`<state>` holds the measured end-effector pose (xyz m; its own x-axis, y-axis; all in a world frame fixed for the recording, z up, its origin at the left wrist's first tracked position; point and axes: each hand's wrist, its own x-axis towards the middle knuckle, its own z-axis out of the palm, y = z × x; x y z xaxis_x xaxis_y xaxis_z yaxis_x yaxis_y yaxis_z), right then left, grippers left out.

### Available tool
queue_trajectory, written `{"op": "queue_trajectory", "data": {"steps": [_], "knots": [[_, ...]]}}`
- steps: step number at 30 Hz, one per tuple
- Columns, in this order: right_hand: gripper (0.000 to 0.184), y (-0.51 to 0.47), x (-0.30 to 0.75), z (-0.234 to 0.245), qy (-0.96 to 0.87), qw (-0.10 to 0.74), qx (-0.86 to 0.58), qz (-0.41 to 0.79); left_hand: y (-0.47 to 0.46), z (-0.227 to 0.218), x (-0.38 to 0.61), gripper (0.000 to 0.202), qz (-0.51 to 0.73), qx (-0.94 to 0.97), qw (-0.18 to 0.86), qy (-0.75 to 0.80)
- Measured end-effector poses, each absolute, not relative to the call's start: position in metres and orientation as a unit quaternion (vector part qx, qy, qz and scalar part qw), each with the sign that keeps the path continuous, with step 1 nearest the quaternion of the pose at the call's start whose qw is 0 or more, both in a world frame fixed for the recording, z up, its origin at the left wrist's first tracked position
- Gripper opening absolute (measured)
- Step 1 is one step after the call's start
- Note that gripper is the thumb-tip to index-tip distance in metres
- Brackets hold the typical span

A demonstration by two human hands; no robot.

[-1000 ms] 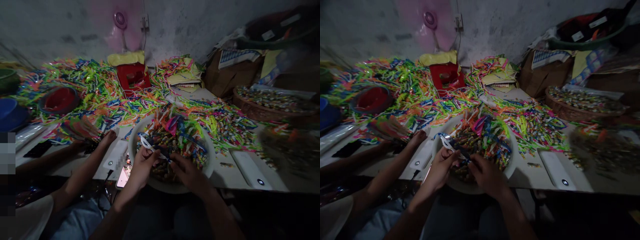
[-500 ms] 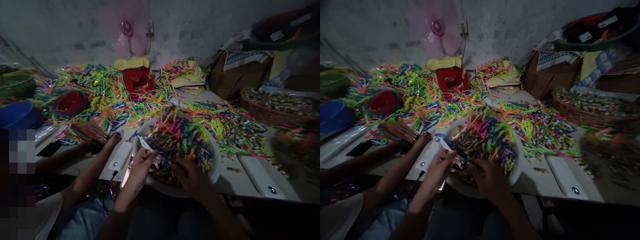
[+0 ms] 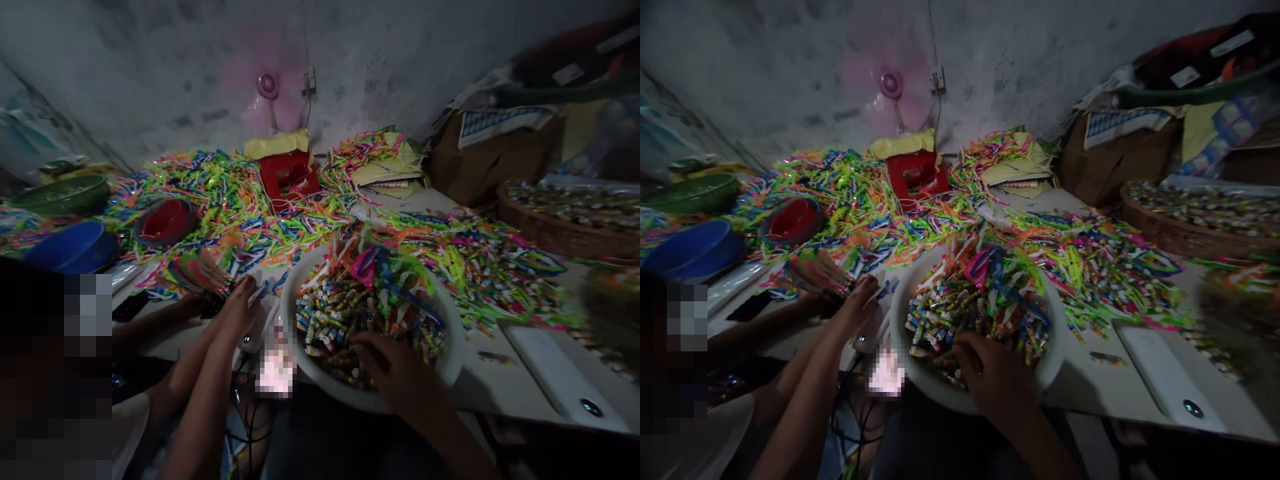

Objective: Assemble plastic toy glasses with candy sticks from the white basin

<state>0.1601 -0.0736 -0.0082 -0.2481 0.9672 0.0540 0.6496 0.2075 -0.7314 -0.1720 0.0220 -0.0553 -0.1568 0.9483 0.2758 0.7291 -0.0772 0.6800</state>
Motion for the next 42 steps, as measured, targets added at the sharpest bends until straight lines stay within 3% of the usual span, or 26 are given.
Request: {"op": "queue_trajectory", "data": {"steps": [5,10,13,16,26,34,42], "knots": [[0.028,-0.075,0.161,-0.009,-0.741,0.257,-0.550,0.288,0.001,-0.011,-0.115,0.049,0.377,0.693,0.211,0.578],[0.031,-0.075,0.160,-0.009,-0.748,0.258,-0.546,0.275,0.007,0.024,-0.050,0.107,0.079,0.883,0.234,0.400],[0.030,-0.074,0.159,-0.008,-0.750,0.259,-0.545,0.269,0.019,0.019,-0.024,0.119,-0.037,0.887,0.188,0.419],[0.028,-0.074,0.157,-0.007,-0.756,0.252,-0.543,0.263,0.024,0.007,-0.009,0.126,-0.072,0.884,0.134,0.441],[0.029,-0.076,0.155,-0.003,-0.771,0.241,-0.534,0.250,0.018,0.000,-0.001,0.122,-0.063,0.876,0.094,0.469],[0.031,-0.075,0.158,-0.008,-0.766,0.284,-0.522,0.246,0.016,-0.006,0.003,0.085,0.071,0.867,0.081,0.486],[0.032,-0.070,0.163,-0.020,-0.769,0.301,-0.522,0.213,0.019,0.021,-0.027,0.080,0.139,0.881,0.094,0.442]]}}
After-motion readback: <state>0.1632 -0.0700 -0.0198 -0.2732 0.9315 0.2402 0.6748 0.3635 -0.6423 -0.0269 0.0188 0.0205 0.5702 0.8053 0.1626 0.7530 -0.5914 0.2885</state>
